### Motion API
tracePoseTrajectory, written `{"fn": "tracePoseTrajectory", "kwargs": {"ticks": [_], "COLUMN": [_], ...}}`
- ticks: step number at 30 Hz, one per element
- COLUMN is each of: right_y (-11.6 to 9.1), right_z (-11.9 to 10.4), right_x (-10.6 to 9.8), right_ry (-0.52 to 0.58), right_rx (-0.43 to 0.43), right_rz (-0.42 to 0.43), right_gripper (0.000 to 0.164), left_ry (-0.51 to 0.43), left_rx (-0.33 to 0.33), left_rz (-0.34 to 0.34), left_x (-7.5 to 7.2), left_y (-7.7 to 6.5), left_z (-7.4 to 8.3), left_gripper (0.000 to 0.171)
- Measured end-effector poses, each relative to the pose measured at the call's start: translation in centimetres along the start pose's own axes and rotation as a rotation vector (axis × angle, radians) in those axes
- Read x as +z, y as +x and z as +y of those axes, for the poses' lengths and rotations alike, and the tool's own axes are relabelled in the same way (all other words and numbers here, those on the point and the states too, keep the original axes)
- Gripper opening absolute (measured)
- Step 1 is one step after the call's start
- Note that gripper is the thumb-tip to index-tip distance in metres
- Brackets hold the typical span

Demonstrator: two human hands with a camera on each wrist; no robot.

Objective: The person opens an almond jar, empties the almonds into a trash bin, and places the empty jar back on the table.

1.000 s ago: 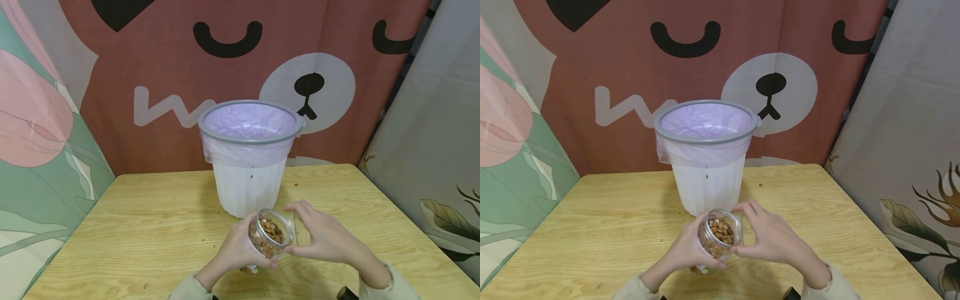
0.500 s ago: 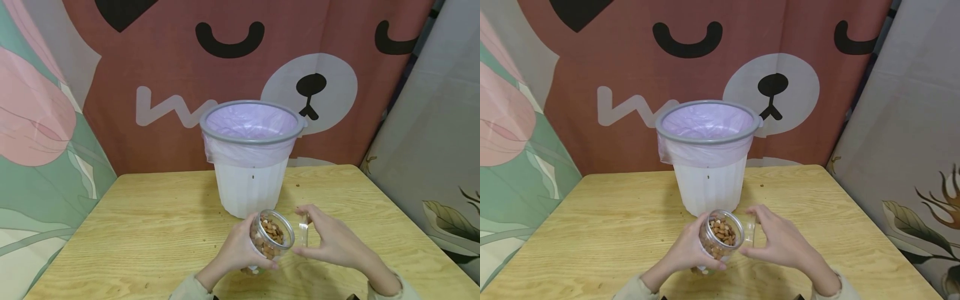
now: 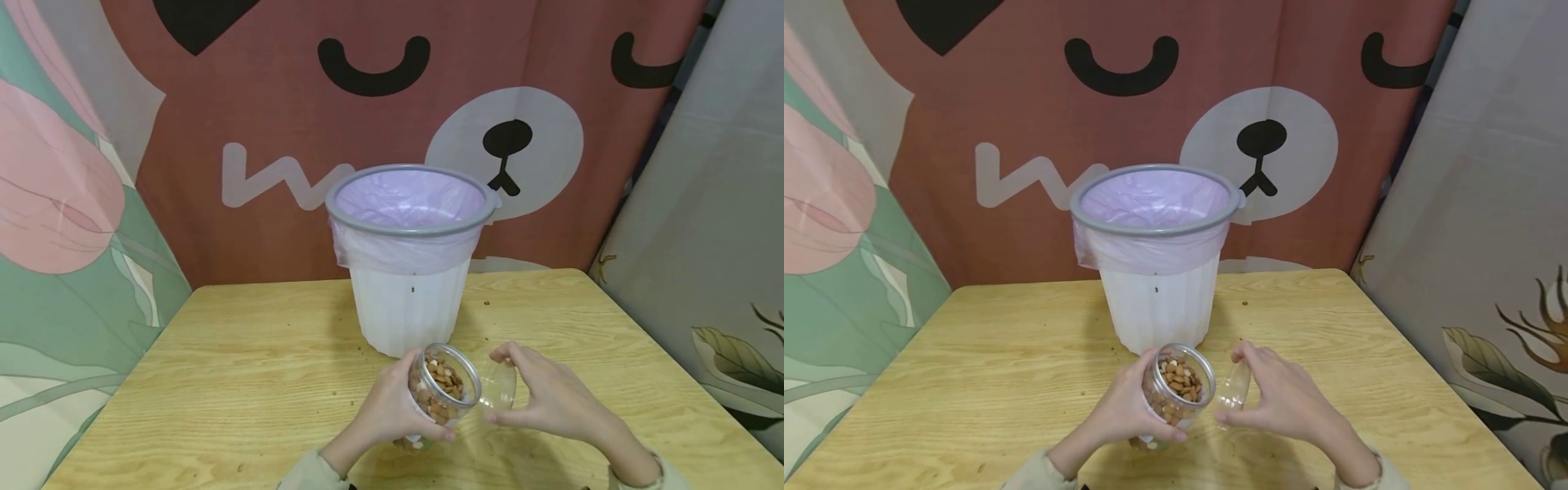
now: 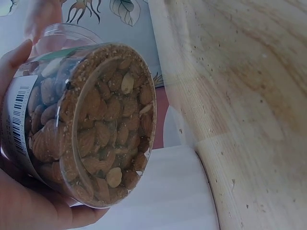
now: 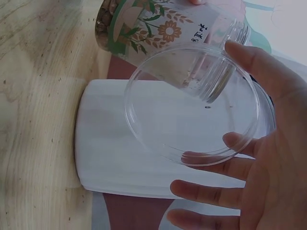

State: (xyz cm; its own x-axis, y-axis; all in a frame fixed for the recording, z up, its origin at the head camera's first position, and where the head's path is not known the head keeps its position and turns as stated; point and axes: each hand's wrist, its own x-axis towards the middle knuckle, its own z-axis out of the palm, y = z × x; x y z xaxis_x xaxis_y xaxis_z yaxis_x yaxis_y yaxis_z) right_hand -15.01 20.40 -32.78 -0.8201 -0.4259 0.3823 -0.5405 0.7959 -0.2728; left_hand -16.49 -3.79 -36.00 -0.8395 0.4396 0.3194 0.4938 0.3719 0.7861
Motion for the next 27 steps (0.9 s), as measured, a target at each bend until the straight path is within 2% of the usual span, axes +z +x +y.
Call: {"fn": "tracePoseTrajectory", "kwargs": {"ticks": [8, 14, 27], "right_y": [0.1, 0.0, -0.5], "right_z": [0.5, 0.7, 1.6], "right_x": [0.6, 0.9, 1.3], "right_ry": [-0.019, -0.024, -0.060], "right_rx": [0.011, 0.032, 0.018], "right_rz": [-0.033, -0.075, -0.085], "right_gripper": [0.062, 0.052, 0.047], "left_ry": [0.008, 0.012, 0.022], "left_rx": [0.003, 0.004, -0.025], "left_rz": [0.007, 0.005, -0.017], "left_x": [-0.2, -0.3, 0.1], "left_y": [-0.2, -0.3, 0.0], "left_z": [-0.1, -0.1, 0.0], "left_gripper": [0.098, 0.097, 0.099]}}
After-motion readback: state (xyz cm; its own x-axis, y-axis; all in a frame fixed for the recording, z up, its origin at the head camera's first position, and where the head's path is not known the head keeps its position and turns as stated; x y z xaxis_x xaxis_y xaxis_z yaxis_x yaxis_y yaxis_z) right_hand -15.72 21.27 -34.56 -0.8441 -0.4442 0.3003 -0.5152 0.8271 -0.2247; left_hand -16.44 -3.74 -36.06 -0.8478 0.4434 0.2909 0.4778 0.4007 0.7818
